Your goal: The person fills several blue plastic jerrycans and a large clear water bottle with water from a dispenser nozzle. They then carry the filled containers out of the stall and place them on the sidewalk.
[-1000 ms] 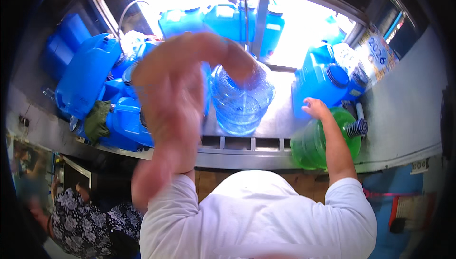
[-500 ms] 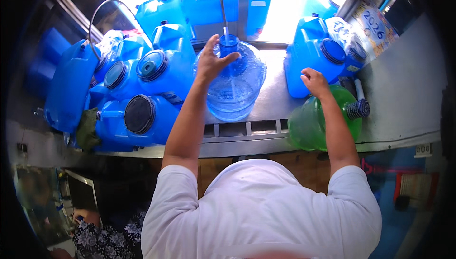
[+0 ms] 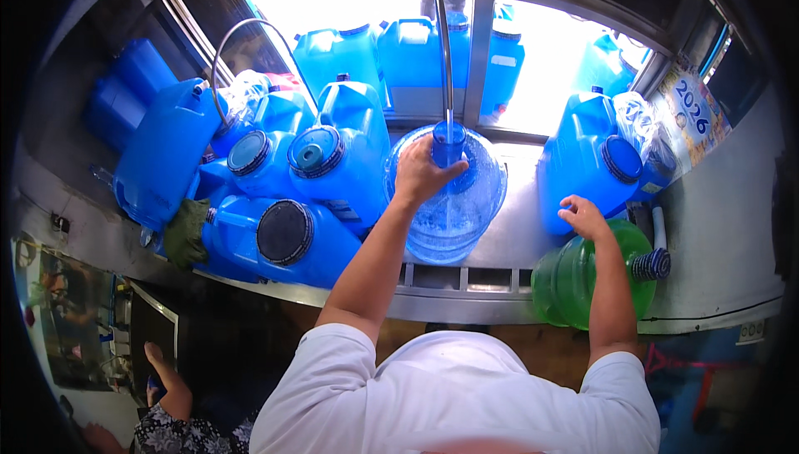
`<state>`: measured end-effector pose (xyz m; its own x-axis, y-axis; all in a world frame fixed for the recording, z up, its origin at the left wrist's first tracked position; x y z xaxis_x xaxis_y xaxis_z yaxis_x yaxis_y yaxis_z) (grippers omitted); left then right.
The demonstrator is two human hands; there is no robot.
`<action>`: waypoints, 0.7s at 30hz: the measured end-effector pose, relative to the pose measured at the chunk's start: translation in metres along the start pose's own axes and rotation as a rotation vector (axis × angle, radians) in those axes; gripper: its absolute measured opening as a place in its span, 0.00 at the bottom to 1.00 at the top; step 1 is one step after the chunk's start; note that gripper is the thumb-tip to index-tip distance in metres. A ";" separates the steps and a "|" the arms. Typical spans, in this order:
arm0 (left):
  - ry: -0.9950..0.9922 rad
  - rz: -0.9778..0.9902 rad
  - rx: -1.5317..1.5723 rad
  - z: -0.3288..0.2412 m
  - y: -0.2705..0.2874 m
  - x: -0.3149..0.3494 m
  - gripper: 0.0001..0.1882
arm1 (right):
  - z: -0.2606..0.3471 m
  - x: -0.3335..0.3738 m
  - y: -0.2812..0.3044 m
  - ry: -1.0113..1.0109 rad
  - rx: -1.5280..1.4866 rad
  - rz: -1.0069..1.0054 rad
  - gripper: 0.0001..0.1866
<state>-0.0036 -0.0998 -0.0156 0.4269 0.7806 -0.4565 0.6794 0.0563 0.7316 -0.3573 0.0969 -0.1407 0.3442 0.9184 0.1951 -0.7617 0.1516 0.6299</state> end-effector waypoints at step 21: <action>-0.192 -0.365 0.650 -0.013 0.117 -0.002 0.26 | 0.006 -0.002 0.002 0.129 0.075 -0.057 0.23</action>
<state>0.0666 -0.0866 0.0775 0.1642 0.6575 -0.7353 0.9859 -0.1344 0.1000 -0.3562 0.0935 -0.1357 0.3080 0.9494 0.0623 -0.6981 0.1810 0.6927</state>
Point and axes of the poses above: each hand's wrist, its own x-axis away from the middle knuckle, its own y-axis out of the back of the hand, z = x × y, the point moved 10 cm from there along -x, towards the middle knuckle, and after that the axes turned 13 degrees about -x, right-handed, at the moved point
